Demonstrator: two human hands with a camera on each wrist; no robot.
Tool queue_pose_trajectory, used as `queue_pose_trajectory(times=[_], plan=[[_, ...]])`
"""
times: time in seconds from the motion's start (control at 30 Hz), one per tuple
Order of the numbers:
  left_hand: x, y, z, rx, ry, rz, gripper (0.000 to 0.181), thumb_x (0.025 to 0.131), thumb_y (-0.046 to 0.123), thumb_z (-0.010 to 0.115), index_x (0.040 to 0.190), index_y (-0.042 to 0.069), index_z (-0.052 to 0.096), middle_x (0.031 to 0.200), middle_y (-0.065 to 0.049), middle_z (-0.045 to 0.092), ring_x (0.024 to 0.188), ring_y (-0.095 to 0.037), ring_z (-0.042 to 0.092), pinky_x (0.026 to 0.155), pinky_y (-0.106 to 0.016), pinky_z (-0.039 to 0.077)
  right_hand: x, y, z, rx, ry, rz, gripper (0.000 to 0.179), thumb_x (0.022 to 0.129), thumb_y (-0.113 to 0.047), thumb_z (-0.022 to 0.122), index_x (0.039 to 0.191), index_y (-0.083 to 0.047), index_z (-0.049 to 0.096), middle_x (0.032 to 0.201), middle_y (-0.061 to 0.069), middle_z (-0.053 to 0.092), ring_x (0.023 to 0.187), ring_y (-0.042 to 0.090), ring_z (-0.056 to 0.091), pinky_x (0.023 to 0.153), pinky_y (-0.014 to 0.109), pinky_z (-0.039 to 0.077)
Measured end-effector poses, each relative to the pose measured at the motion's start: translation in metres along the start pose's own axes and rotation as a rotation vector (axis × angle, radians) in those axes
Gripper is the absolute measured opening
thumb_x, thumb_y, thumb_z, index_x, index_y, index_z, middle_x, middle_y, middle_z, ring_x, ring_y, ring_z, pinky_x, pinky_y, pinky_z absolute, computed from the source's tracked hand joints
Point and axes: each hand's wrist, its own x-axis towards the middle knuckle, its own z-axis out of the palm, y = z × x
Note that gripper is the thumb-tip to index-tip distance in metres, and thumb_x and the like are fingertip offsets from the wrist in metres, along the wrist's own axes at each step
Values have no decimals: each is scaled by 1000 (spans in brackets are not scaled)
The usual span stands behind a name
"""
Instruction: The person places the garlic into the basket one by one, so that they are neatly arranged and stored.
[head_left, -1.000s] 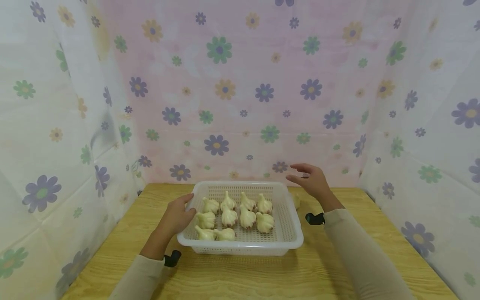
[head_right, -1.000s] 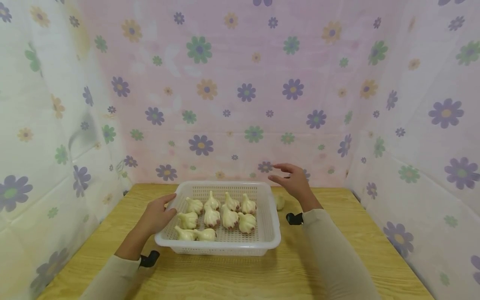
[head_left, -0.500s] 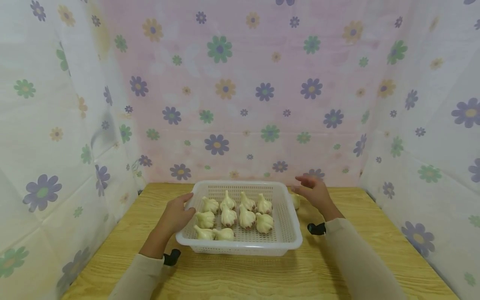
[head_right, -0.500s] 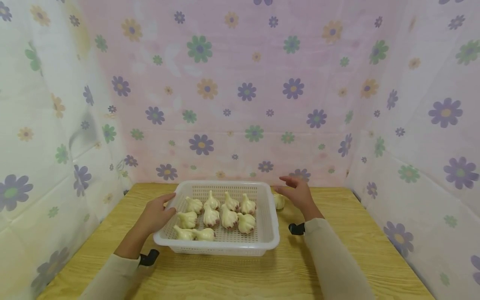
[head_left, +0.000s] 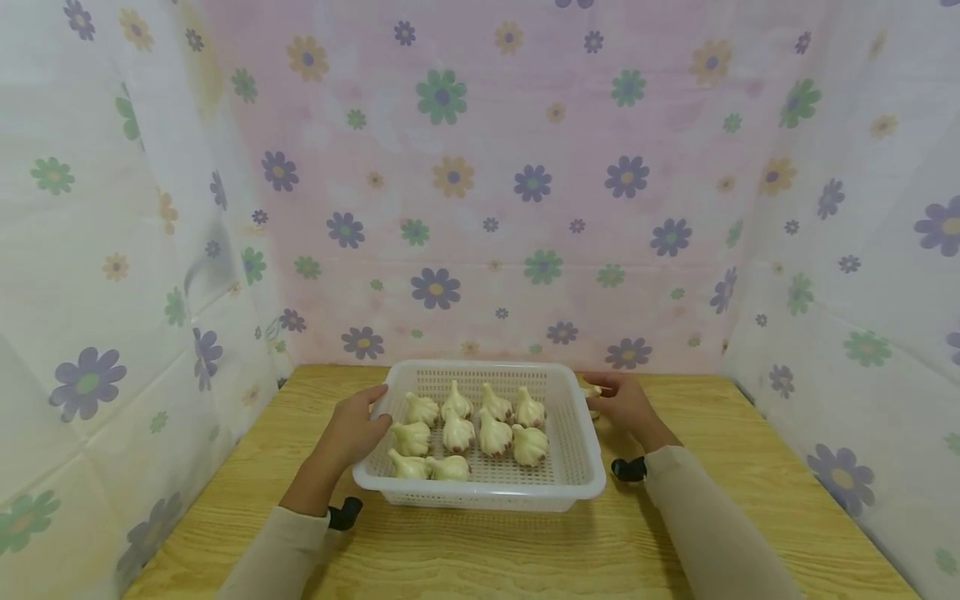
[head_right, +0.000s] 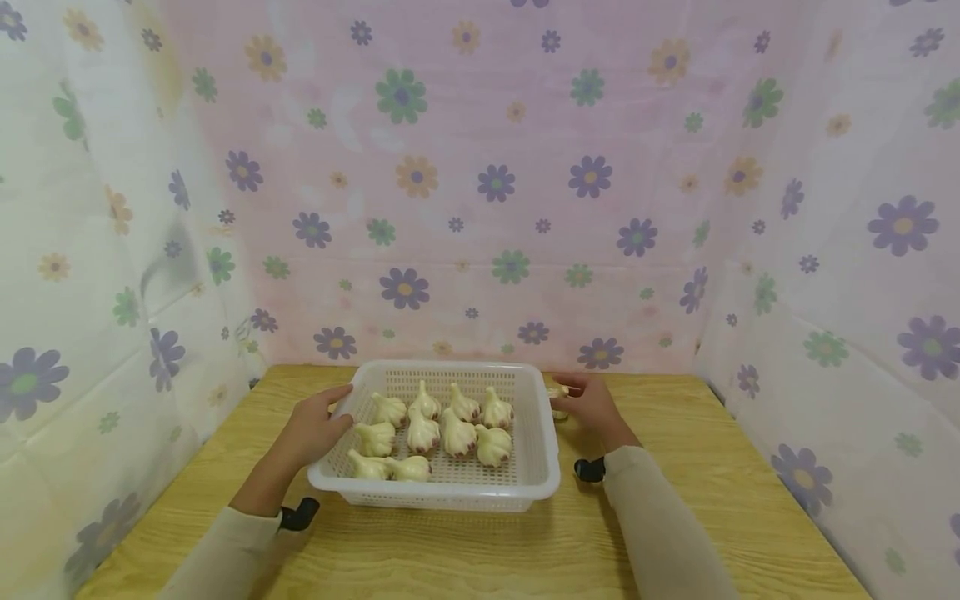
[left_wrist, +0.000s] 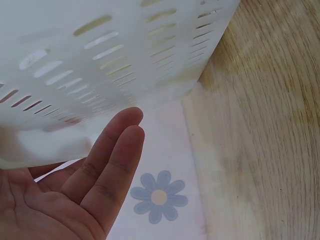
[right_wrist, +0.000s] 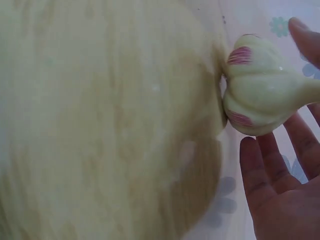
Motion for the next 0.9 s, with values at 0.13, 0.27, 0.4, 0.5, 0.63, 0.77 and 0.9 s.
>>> queue_pose_trajectory(times=[0.13, 0.27, 0.4, 0.5, 0.63, 0.77, 0.9], plan=[[-1, 2, 0, -2, -1, 2, 62, 98, 14, 57, 157, 4, 42, 151, -27, 52, 51, -15, 51, 48, -30, 49, 0, 4, 2, -2, -8, 3, 55, 91, -22, 80, 140, -4, 63, 156, 21, 48, 129, 48, 56, 104, 56, 53], [-2, 2, 0, 4, -4, -5, 62, 98, 15, 57, 157, 4, 42, 152, -26, 52, 57, -17, 59, 50, -31, 50, -1, 6, 3, -7, -13, 16, 54, 92, -23, 79, 140, -4, 62, 154, 23, 50, 129, 49, 57, 104, 57, 52], [-2, 2, -1, 9, -2, -3, 62, 98, 15, 57, 157, 4, 43, 152, -26, 51, 59, -18, 60, 51, -32, 50, -2, 6, 2, -24, -12, 38, 55, 93, -24, 78, 141, -4, 62, 153, 23, 52, 128, 48, 59, 101, 54, 55], [-2, 2, 0, 11, -1, -1, 62, 98, 15, 57, 157, 4, 42, 153, -26, 51, 62, -17, 60, 52, -31, 50, -4, 4, 1, -39, -9, 46, 56, 92, -26, 79, 141, -4, 61, 151, 24, 53, 127, 46, 61, 98, 51, 57], [-1, 1, 0, 6, 3, -6, 62, 98, 16, 56, 158, 4, 42, 152, -26, 52, 60, -18, 59, 51, -31, 51, -6, 1, 0, -47, -5, 35, 59, 91, -30, 81, 140, -3, 62, 148, 25, 55, 126, 47, 62, 97, 51, 58], [0, 1, 0, 8, 7, -6, 62, 98, 16, 57, 157, 4, 42, 151, -26, 53, 57, -17, 57, 51, -30, 51, -5, 3, -2, -46, 2, 32, 60, 89, -32, 82, 139, -4, 63, 147, 23, 57, 125, 46, 63, 96, 50, 58], [0, 1, 1, 12, 4, -9, 62, 98, 16, 57, 157, 5, 42, 152, -26, 52, 57, -17, 57, 51, -31, 51, -4, 7, -5, -47, 13, 46, 62, 87, -34, 84, 139, -8, 64, 148, 20, 56, 125, 45, 63, 94, 47, 60]])
